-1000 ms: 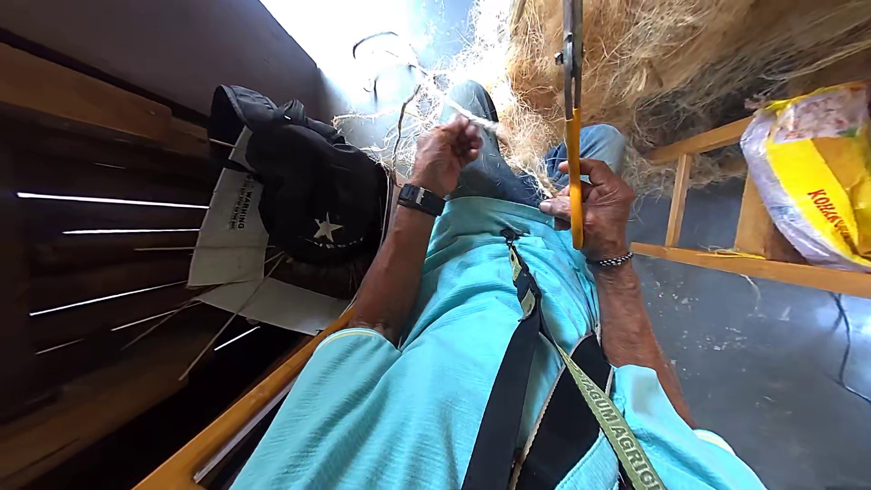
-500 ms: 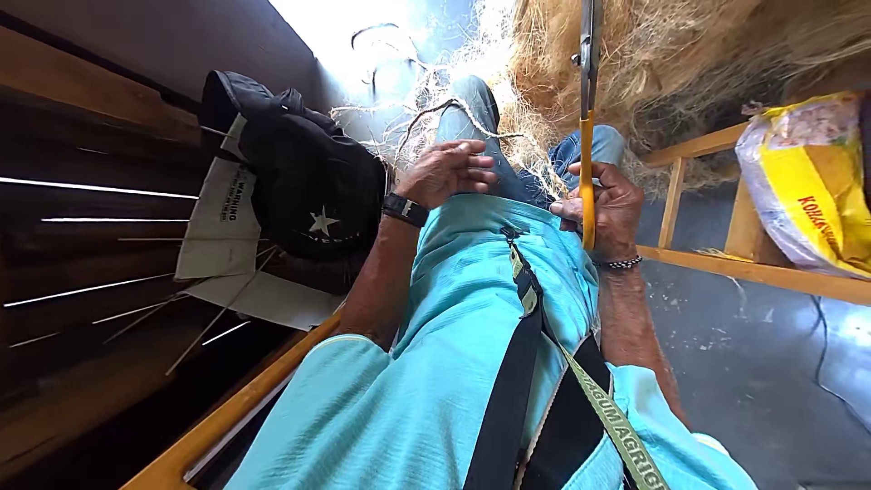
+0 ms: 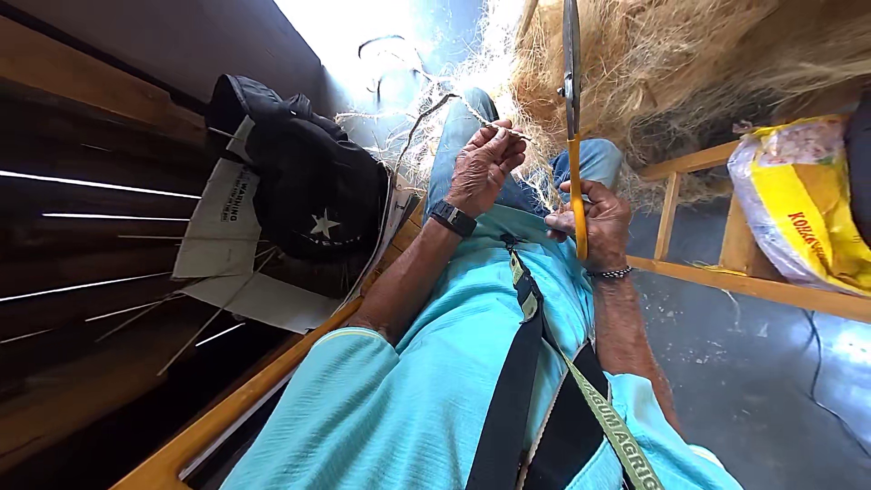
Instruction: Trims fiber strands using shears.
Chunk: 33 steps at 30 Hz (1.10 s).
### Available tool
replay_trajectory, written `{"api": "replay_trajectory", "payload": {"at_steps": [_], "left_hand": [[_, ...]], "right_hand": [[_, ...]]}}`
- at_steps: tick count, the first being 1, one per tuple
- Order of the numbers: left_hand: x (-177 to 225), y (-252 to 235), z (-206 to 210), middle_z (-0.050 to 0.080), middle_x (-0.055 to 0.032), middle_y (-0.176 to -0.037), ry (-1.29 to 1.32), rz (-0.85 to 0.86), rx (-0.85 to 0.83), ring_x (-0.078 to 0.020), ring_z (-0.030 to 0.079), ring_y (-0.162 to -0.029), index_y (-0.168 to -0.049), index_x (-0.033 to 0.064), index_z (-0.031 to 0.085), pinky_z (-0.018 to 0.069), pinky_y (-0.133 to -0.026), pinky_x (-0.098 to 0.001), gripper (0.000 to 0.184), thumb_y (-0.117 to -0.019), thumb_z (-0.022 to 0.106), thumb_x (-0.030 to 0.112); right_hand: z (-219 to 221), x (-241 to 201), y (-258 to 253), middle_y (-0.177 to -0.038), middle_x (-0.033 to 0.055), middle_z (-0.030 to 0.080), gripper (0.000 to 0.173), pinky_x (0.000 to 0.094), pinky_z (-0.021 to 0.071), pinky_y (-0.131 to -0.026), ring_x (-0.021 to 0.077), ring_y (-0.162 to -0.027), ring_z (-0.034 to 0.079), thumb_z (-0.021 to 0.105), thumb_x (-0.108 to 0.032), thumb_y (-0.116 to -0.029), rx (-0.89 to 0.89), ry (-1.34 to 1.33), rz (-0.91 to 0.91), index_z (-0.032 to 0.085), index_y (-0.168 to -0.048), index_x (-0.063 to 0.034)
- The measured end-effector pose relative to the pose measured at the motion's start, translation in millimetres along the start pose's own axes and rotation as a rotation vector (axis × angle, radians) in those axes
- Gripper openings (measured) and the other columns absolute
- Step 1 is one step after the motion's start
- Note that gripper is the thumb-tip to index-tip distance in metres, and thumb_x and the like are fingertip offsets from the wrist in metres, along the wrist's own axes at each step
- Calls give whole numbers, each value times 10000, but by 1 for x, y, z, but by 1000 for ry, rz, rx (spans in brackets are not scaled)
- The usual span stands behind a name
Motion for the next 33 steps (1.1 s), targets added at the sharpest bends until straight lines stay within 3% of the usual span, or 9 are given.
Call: {"api": "replay_trajectory", "payload": {"at_steps": [3,7,10,13,16,20,22,33], "left_hand": [[6,-1,-1,703,-99,-866,-62,92,16,-172,696,-744,-1038,37,630,608,-709,-313,103,-1015,532,16],[11,-2,3,706,-133,-910,-159,148,-5,-211,714,-795,-1004,15,583,617,-792,-367,43,-1009,542,23],[14,-3,5,713,-132,-885,-257,172,13,-216,724,-749,-1013,12,558,631,-744,-373,34,-991,561,-13],[22,-4,5,696,-121,-852,-398,208,59,-200,711,-691,-1120,-31,557,635,-658,-348,184,-950,625,-52],[29,-5,5,708,-122,-838,-478,225,99,-179,705,-652,-1178,-60,578,622,-600,-313,268,-922,654,-64],[35,-7,6,706,-115,-845,-574,198,86,-171,711,-679,-1210,-74,573,627,-621,-311,295,-927,656,-55],[37,-8,6,700,-107,-852,-606,197,63,-167,709,-695,-1235,-77,570,628,-641,-318,306,-936,635,-51],[38,-9,9,710,-100,-862,-665,189,-5,-155,694,-673,-1242,-77,582,615,-619,-315,320,-922,577,-85]], "right_hand": [[-3,4,-1,-902,40,765,478,338,658,-715,154,-756,753,799,-66,-832,3,20,-4,619,-1273,-90],[-11,9,-1,-990,42,775,434,297,641,-777,131,-862,761,770,-152,-891,12,93,-43,614,-1287,-68],[-21,12,2,-1045,56,767,499,306,642,-830,135,-915,761,773,-96,-865,49,174,-35,569,-1313,-11],[-36,10,11,-1056,83,759,591,322,634,-835,140,-933,753,822,-141,-806,92,379,-28,574,-1321,7],[-47,4,23,-1061,112,746,725,396,601,-843,176,-940,729,864,-339,-737,91,622,-66,590,-1313,5],[-51,-5,35,-1072,152,740,783,554,556,-859,305,-981,716,852,-469,-723,45,841,-81,604,-1302,-5],[-52,-7,38,-1044,154,751,784,600,550,-810,346,-953,723,838,-500,-720,29,919,-83,615,-1297,-20],[-58,-20,41,-1012,199,740,770,613,537,-696,404,-864,716,800,-516,-736,25,1059,-151,622,-1281,-2]]}}
Point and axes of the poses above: each hand's wrist, its own y-axis away from the middle knuckle, its own z-axis out of the palm, x = y × z, the point moved 7 cm from there along -y, towards the middle knuckle
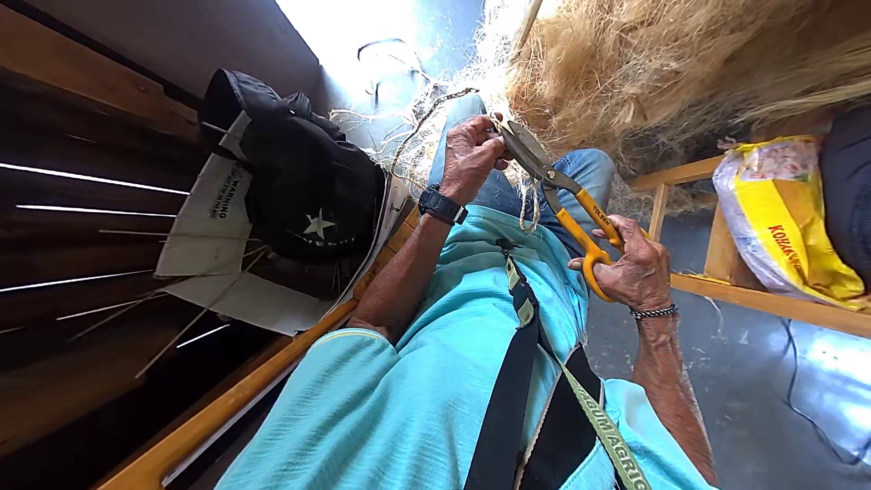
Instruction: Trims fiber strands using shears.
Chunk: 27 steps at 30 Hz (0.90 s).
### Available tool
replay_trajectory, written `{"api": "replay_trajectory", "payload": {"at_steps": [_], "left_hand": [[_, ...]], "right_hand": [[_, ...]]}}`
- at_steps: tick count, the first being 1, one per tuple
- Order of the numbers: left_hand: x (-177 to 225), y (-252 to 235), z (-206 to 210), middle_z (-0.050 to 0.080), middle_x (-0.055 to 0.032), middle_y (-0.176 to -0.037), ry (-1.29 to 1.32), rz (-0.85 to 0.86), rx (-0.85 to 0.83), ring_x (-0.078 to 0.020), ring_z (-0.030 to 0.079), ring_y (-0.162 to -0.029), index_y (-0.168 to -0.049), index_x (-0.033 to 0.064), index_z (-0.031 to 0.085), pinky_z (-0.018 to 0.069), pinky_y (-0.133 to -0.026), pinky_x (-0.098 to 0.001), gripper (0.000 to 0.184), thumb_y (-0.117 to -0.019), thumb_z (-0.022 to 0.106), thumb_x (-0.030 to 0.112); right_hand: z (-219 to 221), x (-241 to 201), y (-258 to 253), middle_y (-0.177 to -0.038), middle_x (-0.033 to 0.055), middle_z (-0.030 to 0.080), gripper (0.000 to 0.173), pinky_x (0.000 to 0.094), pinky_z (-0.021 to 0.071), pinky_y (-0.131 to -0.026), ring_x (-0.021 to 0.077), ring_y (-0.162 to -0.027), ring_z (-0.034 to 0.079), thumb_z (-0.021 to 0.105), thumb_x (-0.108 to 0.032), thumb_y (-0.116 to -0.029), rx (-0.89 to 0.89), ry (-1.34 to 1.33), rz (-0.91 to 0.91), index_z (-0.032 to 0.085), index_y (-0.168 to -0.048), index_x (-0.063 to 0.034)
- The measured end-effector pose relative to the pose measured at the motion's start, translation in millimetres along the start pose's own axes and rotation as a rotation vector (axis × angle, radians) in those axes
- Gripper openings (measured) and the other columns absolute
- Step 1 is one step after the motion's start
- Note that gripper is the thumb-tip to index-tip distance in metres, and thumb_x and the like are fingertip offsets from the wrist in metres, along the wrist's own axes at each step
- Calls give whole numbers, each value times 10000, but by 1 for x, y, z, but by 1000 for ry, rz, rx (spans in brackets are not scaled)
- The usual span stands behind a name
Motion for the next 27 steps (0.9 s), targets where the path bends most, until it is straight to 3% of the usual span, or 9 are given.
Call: {"api": "replay_trajectory", "payload": {"at_steps": [10,15,23,27], "left_hand": [[2,1,6,724,-89,-822,-111,25,-61,-147,699,-643,-1146,-65,635,616,-593,-309,247,-899,633,-72],[5,1,5,735,-87,-836,-196,15,-122,-141,708,-660,-1164,-65,632,616,-603,-302,254,-910,633,-65],[9,3,6,734,-123,-933,-49,-58,-174,-168,725,-718,-1243,-76,589,626,-640,-317,266,-1009,467,-53],[10,3,2,756,-121,-852,93,-121,-187,-207,751,-728,-1081,-19,618,638,-649,-357,271,-1082,368,84]], "right_hand": [[-9,-2,-6,-980,222,727,732,617,522,-652,425,-825,703,800,-489,-740,13,30,-32,637,-1279,-20],[-13,2,-10,-979,221,728,722,613,528,-659,417,-825,705,799,-480,-750,-14,31,-54,637,-1283,-19],[-20,4,-13,-956,241,716,711,608,513,-618,433,-789,692,789,-476,-758,13,69,-70,640,-1275,-12],[-21,6,-14,-997,236,722,707,618,524,-653,436,-831,698,792,-480,-760,20,65,-60,642,-1285,-30]]}}
Point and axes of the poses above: each hand's wrist, its own y-axis away from the middle knuckle, its own z-axis out of the palm, x = y × z, the point moved 7 cm from there along -y, towards the middle knuckle
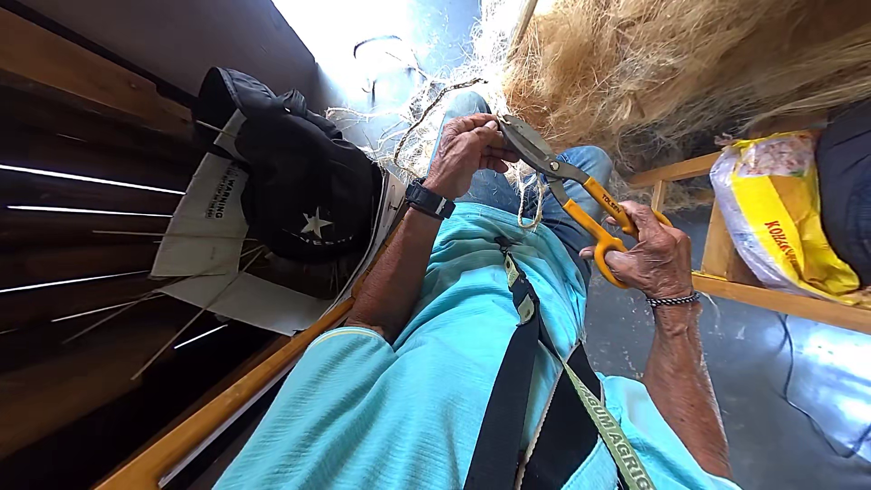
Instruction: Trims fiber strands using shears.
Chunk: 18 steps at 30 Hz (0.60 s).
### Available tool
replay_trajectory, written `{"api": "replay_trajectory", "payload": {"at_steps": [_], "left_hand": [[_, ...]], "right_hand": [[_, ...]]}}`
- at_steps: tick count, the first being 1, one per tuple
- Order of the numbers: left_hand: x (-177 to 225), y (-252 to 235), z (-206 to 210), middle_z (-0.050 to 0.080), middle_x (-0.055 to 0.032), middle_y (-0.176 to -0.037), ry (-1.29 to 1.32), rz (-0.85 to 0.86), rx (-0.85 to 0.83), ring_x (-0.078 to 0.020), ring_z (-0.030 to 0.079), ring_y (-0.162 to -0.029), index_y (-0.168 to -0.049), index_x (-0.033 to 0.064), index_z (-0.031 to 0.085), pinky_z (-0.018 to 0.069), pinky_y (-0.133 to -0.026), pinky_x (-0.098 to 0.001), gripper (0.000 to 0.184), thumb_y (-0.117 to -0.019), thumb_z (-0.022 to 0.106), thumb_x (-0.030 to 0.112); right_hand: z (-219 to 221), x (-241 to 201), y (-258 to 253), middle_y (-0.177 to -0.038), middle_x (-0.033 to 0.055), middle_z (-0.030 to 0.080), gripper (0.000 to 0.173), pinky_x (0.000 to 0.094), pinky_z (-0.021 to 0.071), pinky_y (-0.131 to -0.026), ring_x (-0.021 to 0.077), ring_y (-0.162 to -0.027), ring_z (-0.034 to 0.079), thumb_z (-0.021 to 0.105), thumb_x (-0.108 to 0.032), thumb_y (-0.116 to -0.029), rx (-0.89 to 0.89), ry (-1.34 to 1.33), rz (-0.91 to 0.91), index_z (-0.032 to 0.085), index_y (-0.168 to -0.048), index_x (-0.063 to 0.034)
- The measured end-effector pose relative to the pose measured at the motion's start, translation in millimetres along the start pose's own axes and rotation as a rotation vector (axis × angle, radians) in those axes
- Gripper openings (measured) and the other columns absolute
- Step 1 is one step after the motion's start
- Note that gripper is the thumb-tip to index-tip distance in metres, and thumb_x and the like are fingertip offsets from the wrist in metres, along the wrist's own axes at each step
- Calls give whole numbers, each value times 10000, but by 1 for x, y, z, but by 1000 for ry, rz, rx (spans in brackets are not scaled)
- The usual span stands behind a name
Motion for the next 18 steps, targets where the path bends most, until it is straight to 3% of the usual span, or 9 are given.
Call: {"api": "replay_trajectory", "payload": {"at_steps": [3,8,18], "left_hand": [[-1,1,-1,744,-118,-819,69,-35,18,-212,747,-701,-1031,1,606,636,-619,-359,309,-1107,337,134],[-5,0,-3,738,-143,-789,75,-62,59,-232,748,-665,-988,-1,573,638,-582,-359,216,-1094,401,78],[-8,0,-6,731,-130,-728,156,-16,113,-227,740,-623,-919,18,590,633,-558,-361,232,-1072,420,51]], "right_hand": [[-1,-1,-1,-993,241,720,716,613,524,-653,434,-826,696,795,-484,-756,6,0,-8,643,-1281,-22],[-4,-2,-2,-983,231,718,692,612,521,-645,423,-818,694,810,-454,-745,4,-10,-20,648,-1271,-33],[-11,-7,-5,-974,227,718,691,601,527,-651,412,-817,697,799,-455,-754,-45,-29,-60,645,-1263,-14]]}}
Point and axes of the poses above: each hand's wrist, its own y-axis away from the middle knuckle, its own z-axis out of the palm, x = y × z, the point moved 7 cm from there along -y, towards the middle knuckle
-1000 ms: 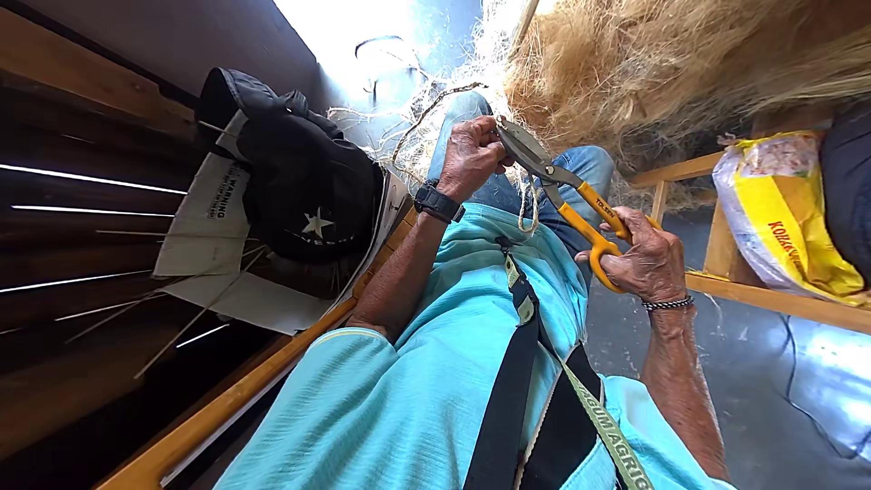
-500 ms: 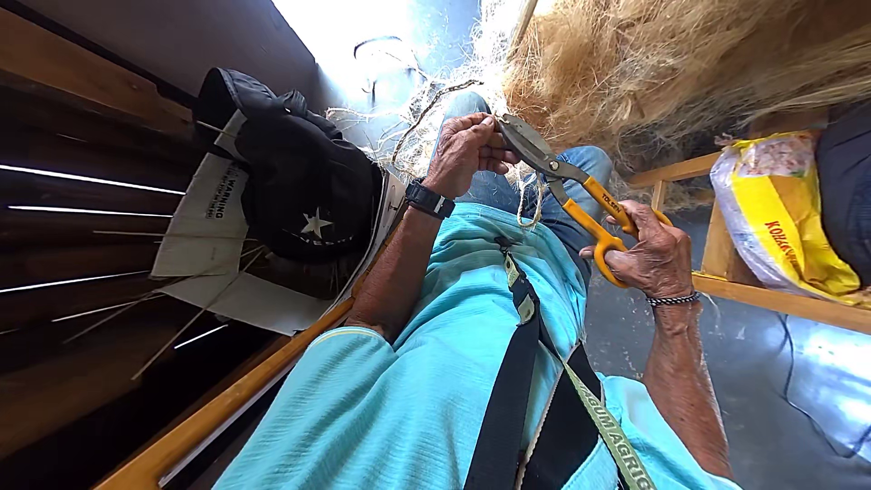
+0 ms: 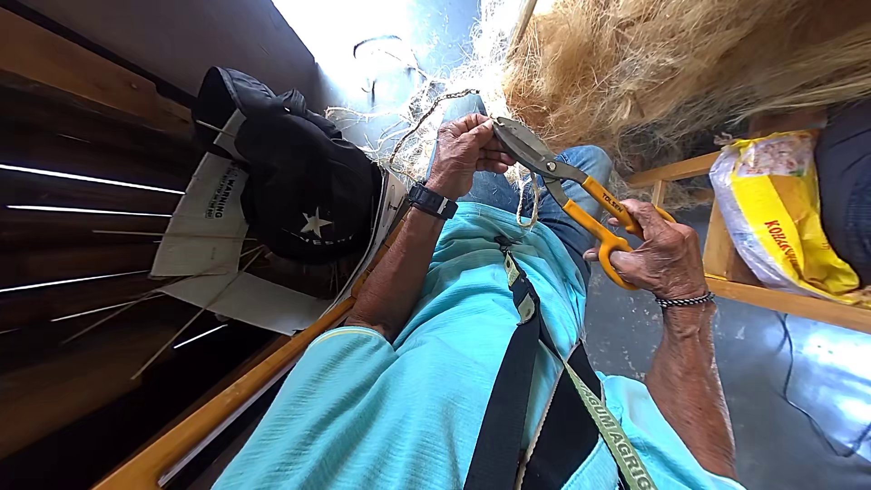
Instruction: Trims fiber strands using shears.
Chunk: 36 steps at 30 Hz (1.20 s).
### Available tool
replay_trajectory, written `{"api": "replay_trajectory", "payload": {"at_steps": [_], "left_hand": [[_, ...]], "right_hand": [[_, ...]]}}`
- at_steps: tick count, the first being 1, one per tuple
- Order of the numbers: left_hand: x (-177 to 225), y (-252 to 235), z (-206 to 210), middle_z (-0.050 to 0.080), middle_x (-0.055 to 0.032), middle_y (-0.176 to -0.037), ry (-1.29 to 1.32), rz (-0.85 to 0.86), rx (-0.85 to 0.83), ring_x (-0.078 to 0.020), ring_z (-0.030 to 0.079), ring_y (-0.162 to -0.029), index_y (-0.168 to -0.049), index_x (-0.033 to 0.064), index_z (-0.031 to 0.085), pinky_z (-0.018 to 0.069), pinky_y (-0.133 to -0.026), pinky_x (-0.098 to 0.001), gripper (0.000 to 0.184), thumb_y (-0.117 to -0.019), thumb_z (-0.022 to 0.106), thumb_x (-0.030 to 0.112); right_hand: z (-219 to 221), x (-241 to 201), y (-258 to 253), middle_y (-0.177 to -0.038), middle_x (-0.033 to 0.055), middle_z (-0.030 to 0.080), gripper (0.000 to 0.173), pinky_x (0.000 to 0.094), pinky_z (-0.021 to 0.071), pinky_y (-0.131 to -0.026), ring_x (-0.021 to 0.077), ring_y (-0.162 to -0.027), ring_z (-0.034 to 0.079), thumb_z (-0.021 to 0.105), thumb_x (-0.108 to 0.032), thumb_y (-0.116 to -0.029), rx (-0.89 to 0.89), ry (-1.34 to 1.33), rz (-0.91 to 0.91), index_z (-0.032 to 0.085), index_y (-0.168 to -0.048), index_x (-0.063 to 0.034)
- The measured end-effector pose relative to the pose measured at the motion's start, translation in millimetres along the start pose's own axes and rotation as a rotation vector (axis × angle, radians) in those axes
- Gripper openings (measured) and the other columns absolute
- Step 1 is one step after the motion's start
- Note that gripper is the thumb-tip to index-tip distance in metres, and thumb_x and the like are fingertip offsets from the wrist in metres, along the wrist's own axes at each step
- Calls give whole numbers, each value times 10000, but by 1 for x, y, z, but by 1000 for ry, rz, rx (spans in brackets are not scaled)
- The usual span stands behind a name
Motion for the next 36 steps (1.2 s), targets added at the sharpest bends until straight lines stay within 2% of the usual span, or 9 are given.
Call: {"api": "replay_trajectory", "payload": {"at_steps": [7,11,15,17,20,22,27,31,36], "left_hand": [[-1,0,0,731,-127,-735,-3,7,29,-217,740,-631,-925,15,592,636,-575,-357,229,-1071,419,49],[-1,1,1,735,-134,-735,13,21,33,-228,743,-629,-912,18,583,636,-575,-360,229,-1072,422,52],[-2,1,2,733,-136,-738,14,21,41,-230,744,-638,-940,23,577,637,-588,-359,206,-1074,426,60],[-2,-1,2,739,-144,-762,20,27,33,-239,753,-665,-962,14,584,643,-607,-366,220,-1084,410,73],[0,-1,0,747,-167,-839,34,38,19,-259,762,-733,-1038,-6,582,650,-666,-380,215,-1095,393,80],[1,-1,2,750,-172,-887,58,63,-12,-263,764,-779,-1076,-8,580,648,-709,-386,220,-1093,374,69],[7,1,10,745,-169,-970,81,115,-113,-260,756,-843,-1099,11,584,641,-752,-391,178,-1072,432,101],[12,7,26,737,-164,-995,81,153,-198,-241,748,-827,-1039,37,571,636,-722,-362,107,-1058,476,82],[19,18,54,723,-153,-1046,102,192,-388,-244,737,-895,-1068,62,548,623,-808,-387,129,-1068,422,89]], "right_hand": [[-3,-1,-1,-936,212,720,656,612,525,-645,404,-797,700,800,-424,-768,-41,-9,24,646,-1262,-20],[-2,-1,1,-835,218,694,548,597,486,-582,400,-689,662,769,-335,-800,-25,-10,38,673,-1234,-14],[6,2,4,-839,228,705,493,588,501,-608,382,-695,676,775,-271,-797,-6,-91,69,692,-1209,-12],[15,6,8,-879,185,717,532,507,530,-651,282,-718,675,812,-302,-789,18,-200,92,690,-1216,-10],[26,9,12,-915,77,727,566,285,564,-703,78,-748,661,856,-261,-769,70,-440,169,669,-1236,-2],[29,9,11,-965,39,754,544,238,608,-754,55,-815,718,849,-155,-774,110,-606,201,643,-1249,10],[28,10,2,-1118,61,756,589,314,639,-859,156,-974,753,825,-143,-814,196,-796,164,575,-1325,10],[28,-9,-21,-1149,48,748,522,301,636,-845,145,-967,747,768,-231,-900,223,-867,97,547,-1329,-31],[47,-27,-62,-1065,91,763,551,398,641,-880,217,-970,754,833,-184,-824,229,-1156,55,576,-1270,12]]}}
Point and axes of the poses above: each hand's wrist, its own y-axis away from the middle knuckle, its own z-axis out of the palm, x = y × z, the point moved 7 cm from there along -y, towards the middle knuckle
